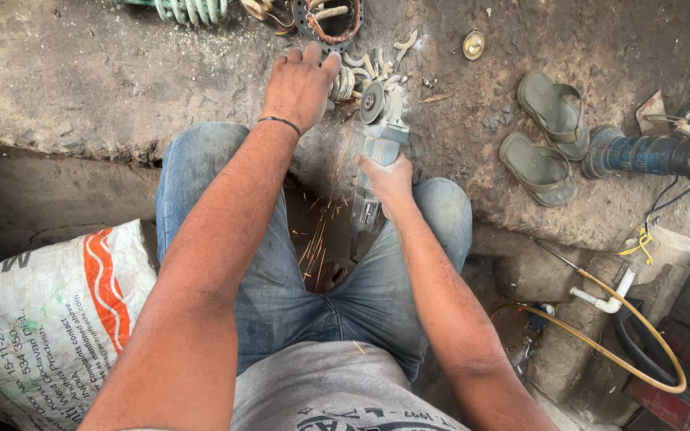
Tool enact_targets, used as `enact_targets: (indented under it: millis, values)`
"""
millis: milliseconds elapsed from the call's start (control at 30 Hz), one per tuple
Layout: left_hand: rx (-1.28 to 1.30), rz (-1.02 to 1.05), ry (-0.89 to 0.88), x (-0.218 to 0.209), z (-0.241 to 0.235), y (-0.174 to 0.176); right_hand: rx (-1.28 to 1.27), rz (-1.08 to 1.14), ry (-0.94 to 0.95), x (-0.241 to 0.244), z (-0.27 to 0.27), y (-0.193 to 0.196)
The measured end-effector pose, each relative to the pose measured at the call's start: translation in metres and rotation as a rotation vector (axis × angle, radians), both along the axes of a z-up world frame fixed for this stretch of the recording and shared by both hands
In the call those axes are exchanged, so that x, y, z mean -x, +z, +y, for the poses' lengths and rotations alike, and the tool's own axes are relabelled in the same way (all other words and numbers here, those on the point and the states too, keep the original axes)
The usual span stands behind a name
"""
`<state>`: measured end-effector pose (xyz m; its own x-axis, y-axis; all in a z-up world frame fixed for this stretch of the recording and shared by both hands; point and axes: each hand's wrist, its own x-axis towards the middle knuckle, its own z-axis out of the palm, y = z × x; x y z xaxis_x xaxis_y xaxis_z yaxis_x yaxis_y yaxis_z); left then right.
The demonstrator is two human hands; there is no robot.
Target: The person sits on the floor and uses an angle grinder to cut and grind small metal parts, likely from vehicle suspension springs. The person handles the parts one at a time, grinding them into smaller pieces.
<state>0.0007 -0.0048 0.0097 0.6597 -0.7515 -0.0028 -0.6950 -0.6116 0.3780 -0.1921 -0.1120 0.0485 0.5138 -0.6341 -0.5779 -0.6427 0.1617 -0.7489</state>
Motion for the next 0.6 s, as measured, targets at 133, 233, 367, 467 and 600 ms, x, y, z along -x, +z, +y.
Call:
enact_targets:
  millis: [133,233,367,467,600]
  values:
    - [0.005,0.11,-0.017,-0.002,0.002,0.001,-0.022,0.018,-0.011,0.0,0.001,0.002]
    - [0.037,0.076,0.004,-0.002,0.001,-0.001,-0.005,0.045,-0.002,0.002,-0.002,-0.001]
    - [-0.028,0.006,-0.02,-0.003,0.0,-0.003,0.057,0.058,0.033,0.0,-0.006,-0.006]
    - [-0.009,0.038,-0.021,-0.003,0.0,-0.002,0.006,0.069,-0.003,0.0,-0.006,-0.007]
    - [0.029,0.075,-0.006,-0.003,0.0,0.001,-0.021,0.047,-0.038,-0.001,-0.007,-0.008]
